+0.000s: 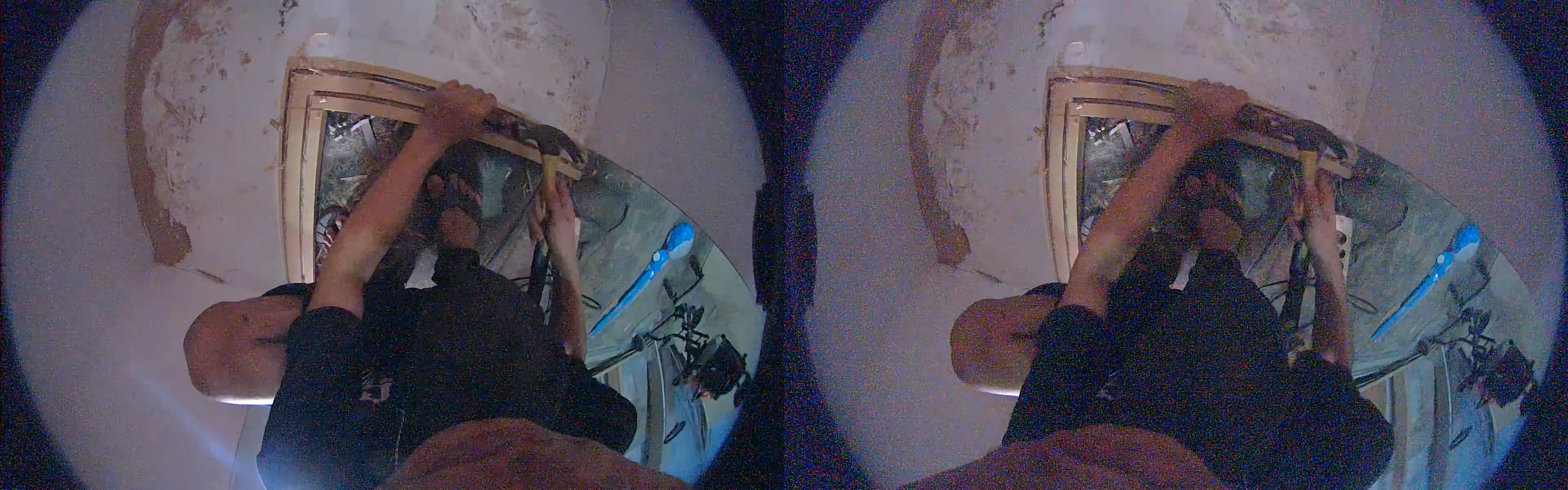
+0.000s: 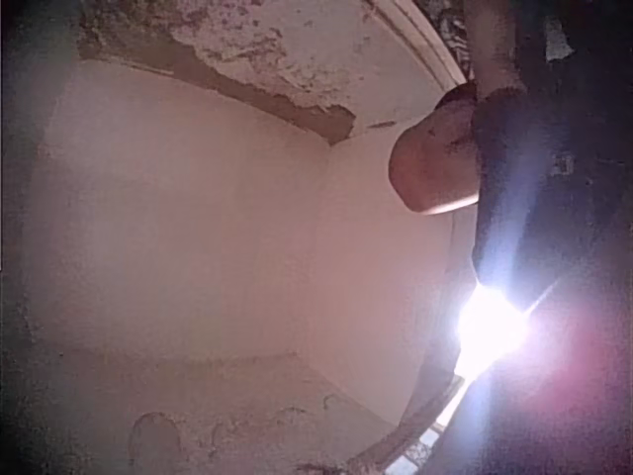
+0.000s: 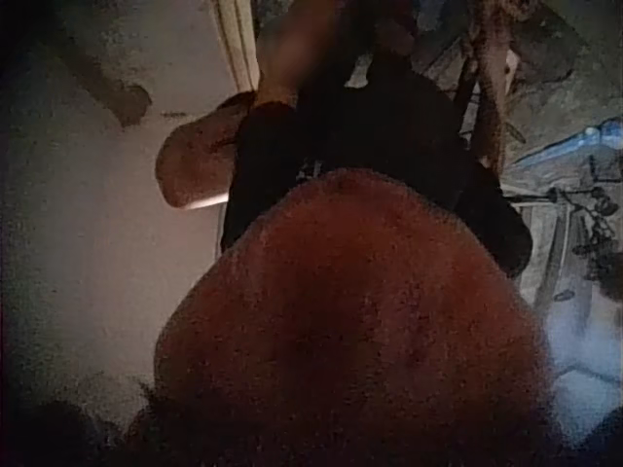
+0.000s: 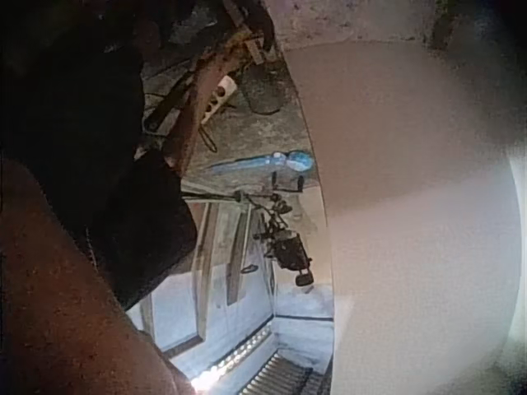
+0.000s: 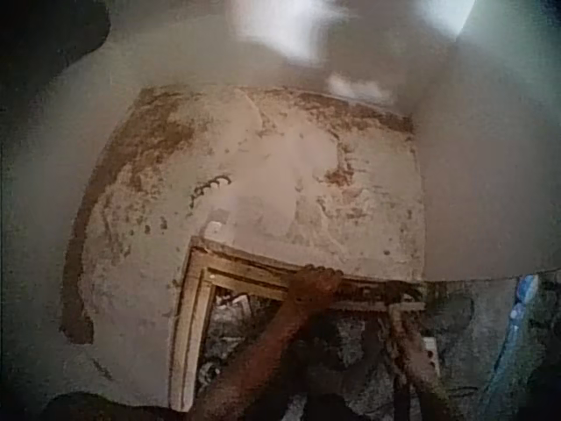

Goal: The person uses a hammer and a screwdriver to secure a wooden frame into an opening in the ceiling.

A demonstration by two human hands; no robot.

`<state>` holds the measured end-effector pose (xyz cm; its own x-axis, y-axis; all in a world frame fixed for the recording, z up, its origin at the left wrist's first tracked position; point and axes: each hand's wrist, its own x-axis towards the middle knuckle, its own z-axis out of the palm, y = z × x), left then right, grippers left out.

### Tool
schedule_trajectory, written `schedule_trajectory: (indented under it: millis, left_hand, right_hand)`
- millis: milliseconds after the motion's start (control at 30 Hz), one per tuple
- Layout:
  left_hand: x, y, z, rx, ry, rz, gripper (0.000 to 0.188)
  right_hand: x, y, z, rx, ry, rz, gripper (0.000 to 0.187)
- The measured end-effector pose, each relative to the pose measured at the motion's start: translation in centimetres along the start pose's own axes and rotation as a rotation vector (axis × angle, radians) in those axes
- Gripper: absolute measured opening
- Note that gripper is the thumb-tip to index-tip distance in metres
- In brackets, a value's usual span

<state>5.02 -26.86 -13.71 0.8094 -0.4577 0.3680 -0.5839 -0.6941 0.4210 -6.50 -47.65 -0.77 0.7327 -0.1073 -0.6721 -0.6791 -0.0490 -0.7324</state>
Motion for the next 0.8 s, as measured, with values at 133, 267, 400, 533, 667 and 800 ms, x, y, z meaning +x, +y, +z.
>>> schedule_trajectory:
  millis: [133, 267, 400, 533, 667, 800]
  left_hand:
    - [0.0, -0.7, -0.7, 0.043, 0.069, -0.057, 0.006]
    - [0.2, -2.5, -1.5, 0.179, -0.075, -0.147, 0.013]
    - [0.0, -3.5, -4.0, 0.108, -0.008, -0.202, 0.025]
    - [0.0, -1.7, -4.4, 0.012, 0.014, -0.134, 0.032]
    - [0.1, 0.5, -2.5, -0.019, -0.128, -0.148, 0.031]
    - [1.6, 1.7, -2.5, -0.189, -0.120, -0.057, 0.025]
  right_hand:
    - [0.1, 0.1, -0.3, 0.032, 0.062, -0.049, 0.025]
    - [1.0, 1.5, -2.1, 0.022, 0.011, -0.074, 0.034]
    - [1.2, 3.8, -0.7, -0.321, -0.036, -0.064, 0.039]
    - [0.1, 0.9, 0.8, -0.328, -0.013, 0.071, 0.042]
    - [-0.6, -0.4, 0.4, 0.007, 0.026, -0.017, 0.021]
    - [-1.3, -1.1, -0.8, 0.029, 0.213, 0.058, 0.024]
